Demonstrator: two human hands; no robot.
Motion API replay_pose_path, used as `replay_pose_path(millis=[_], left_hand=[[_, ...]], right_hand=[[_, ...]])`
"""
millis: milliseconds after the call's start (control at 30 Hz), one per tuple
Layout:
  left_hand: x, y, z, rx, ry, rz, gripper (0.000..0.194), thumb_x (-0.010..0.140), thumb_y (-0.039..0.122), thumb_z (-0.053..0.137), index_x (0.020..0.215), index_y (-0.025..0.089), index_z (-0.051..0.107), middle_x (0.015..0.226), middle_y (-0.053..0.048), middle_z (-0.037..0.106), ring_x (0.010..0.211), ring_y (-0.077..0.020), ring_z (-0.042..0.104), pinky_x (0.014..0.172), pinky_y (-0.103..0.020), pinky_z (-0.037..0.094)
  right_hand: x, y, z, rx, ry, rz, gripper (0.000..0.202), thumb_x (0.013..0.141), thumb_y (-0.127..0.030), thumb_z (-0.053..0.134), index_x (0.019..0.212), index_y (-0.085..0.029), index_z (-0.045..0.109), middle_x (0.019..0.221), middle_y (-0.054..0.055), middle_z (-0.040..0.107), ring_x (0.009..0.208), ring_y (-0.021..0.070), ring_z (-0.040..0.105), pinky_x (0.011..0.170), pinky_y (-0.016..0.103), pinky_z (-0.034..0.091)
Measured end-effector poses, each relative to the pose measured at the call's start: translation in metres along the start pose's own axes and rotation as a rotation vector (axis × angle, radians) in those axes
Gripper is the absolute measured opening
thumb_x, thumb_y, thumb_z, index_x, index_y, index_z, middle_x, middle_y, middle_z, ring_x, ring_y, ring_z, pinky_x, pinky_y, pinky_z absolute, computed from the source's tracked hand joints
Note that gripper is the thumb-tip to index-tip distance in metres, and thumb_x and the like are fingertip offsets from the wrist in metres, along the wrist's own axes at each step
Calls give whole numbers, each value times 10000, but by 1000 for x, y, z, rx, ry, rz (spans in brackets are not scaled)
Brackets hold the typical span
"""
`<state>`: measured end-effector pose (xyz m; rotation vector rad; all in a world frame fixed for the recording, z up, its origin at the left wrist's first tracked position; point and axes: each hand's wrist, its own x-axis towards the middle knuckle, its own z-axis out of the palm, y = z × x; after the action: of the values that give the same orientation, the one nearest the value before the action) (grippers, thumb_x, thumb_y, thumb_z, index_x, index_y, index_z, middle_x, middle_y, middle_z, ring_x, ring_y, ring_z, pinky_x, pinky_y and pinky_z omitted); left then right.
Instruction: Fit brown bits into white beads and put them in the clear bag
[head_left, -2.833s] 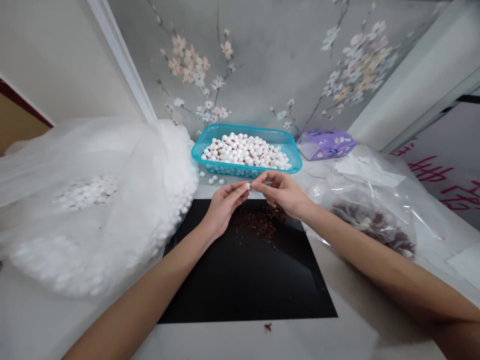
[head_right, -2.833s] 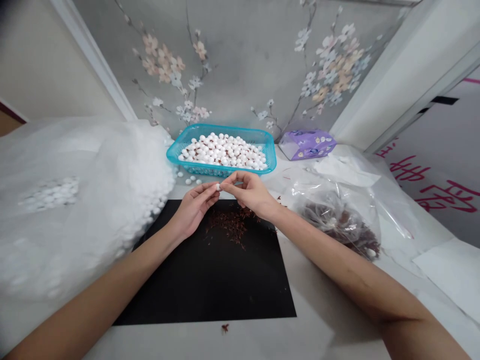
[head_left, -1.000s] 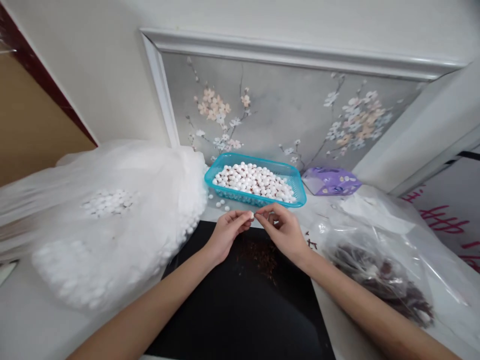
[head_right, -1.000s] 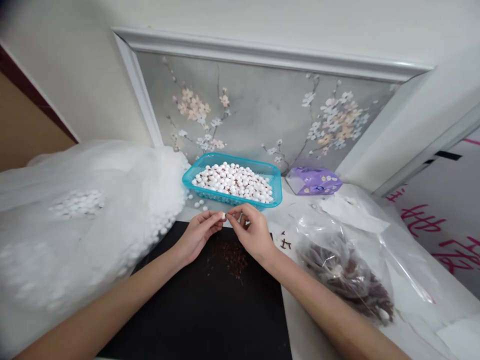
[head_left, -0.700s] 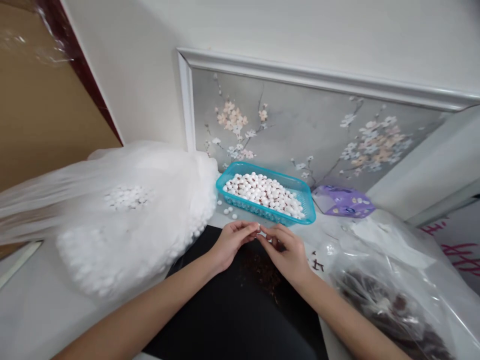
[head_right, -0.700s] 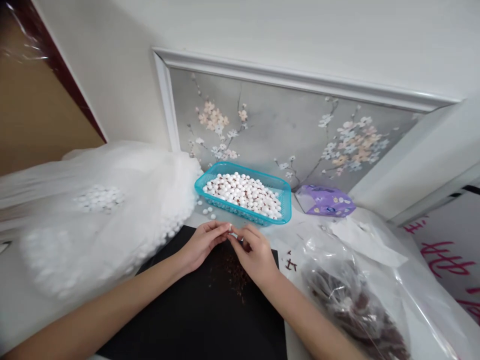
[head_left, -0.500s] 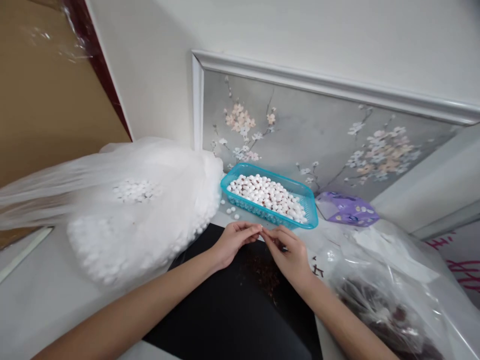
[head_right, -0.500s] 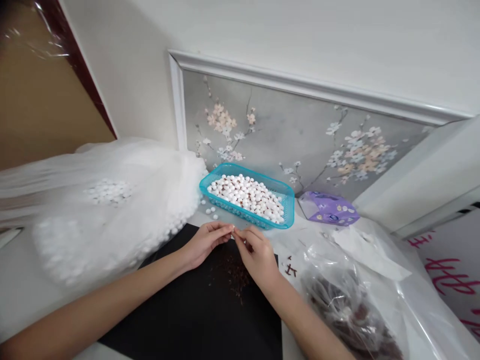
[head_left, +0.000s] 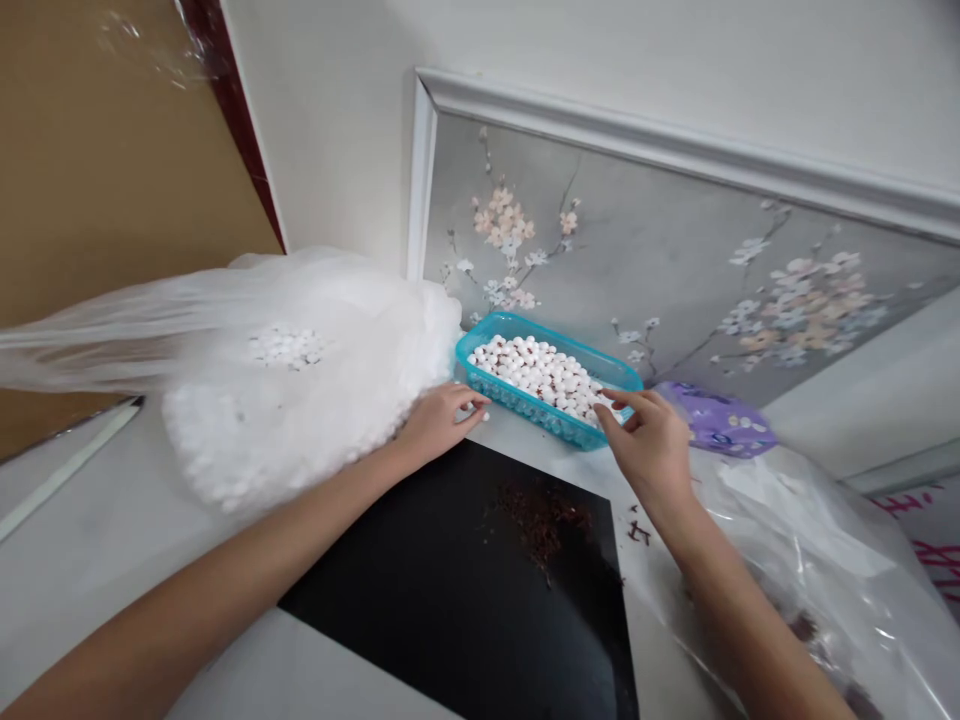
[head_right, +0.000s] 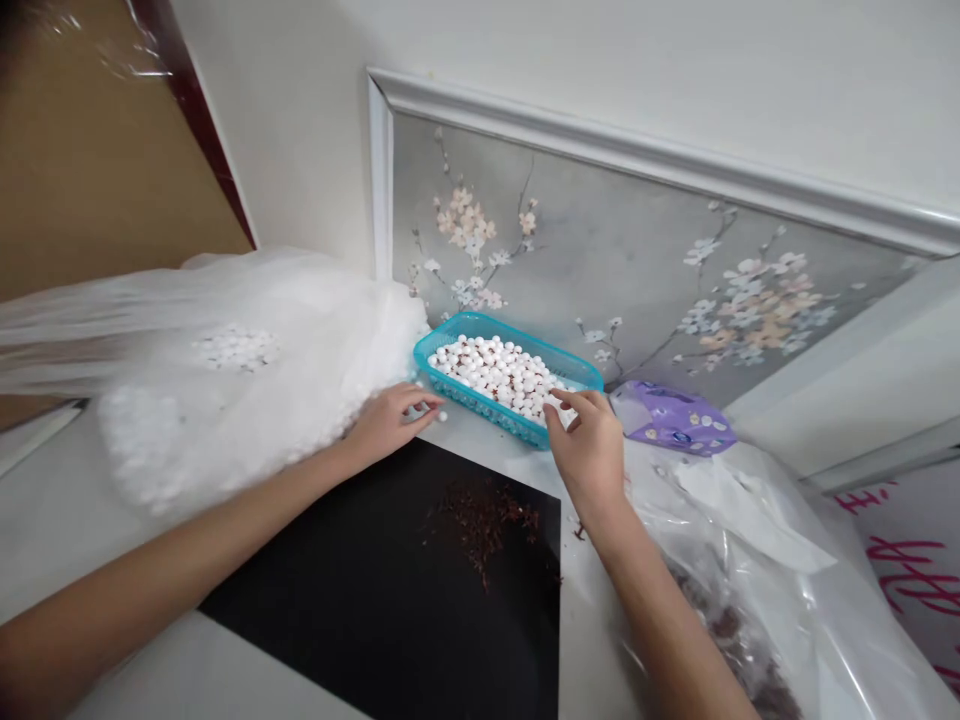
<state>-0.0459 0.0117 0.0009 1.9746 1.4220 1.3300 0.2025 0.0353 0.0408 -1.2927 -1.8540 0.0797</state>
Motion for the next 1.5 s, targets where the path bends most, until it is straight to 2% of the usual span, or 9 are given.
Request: replay_pose_path(millis=[233,367,467,667,767,933,1033,1267,1500], left_hand=[[-2,-12,6,391,-249,232,248,832,255,496,1030,206,638,1061,-75,628,994,-228,522,871,-382,395],[-2,-10,6,469,-325,224,247,866,204,434,1009,167,631,1010,-80,642,980,-215,536,871,-372,408],[-2,-5,7,328,-263,139,241,861,220,447,1016,163,624,1013,-79,645,946,-201,564,856,-353,422],[-3,7,17,-292,-78,-281,257,788,342,570,936,145,644,947,-62,670,875,-173,598,794,-293,448],[-5,11,22,-558,-23,-425,240,749,336,623,903,155,653,879,-38,672,856,-155,595,820,-295,433],[-11,24,31,-996,-60,-664,219,698,274,693,886,165,672,842,-26,683,793,-110,604,827,-273,437],[-14,32,32,-1060,-164,-740,191,696,272,700,840,147,696,822,-39,692,754,-99,608,818,-259,445],[-14,39,31,-989,-315,-718,230,652,289,734,841,160,708,851,-36,697,767,-101,602,800,-242,439],[-15,39,31,-971,-331,-696,237,650,310,733,837,165,710,803,-22,687,714,-82,579,769,-234,432]], right_hand=[[-10,-13,-1,-6,30,0,107,748,-273,603,684,-189,593,687,12,543,481,114,418,515,279,342],[-31,-36,9,68,-300,-121,122,791,-276,543,791,-180,619,733,11,554,521,107,448,530,249,372],[-47,-45,24,67,-535,-62,151,790,-290,548,841,-184,644,773,19,578,552,115,483,538,246,385],[-55,-40,40,132,-631,-2,109,766,-220,563,741,-211,669,733,0,578,539,104,481,507,228,369],[-57,-40,41,212,-554,-32,109,778,-200,552,731,-200,650,720,-5,560,510,89,454,479,219,359],[-62,-39,43,317,-52,-38,106,833,-216,524,813,-179,620,744,1,528,485,76,411,457,225,359],[-63,-37,44,313,105,-55,79,833,-183,535,820,-177,613,746,-2,527,503,76,424,454,223,360],[-63,-36,44,287,159,-87,69,827,-161,551,843,-186,613,764,-8,529,496,61,422,453,217,376],[-64,-35,44,244,139,-136,93,828,-137,543,841,-196,614,755,-10,529,486,59,408,454,213,375]])
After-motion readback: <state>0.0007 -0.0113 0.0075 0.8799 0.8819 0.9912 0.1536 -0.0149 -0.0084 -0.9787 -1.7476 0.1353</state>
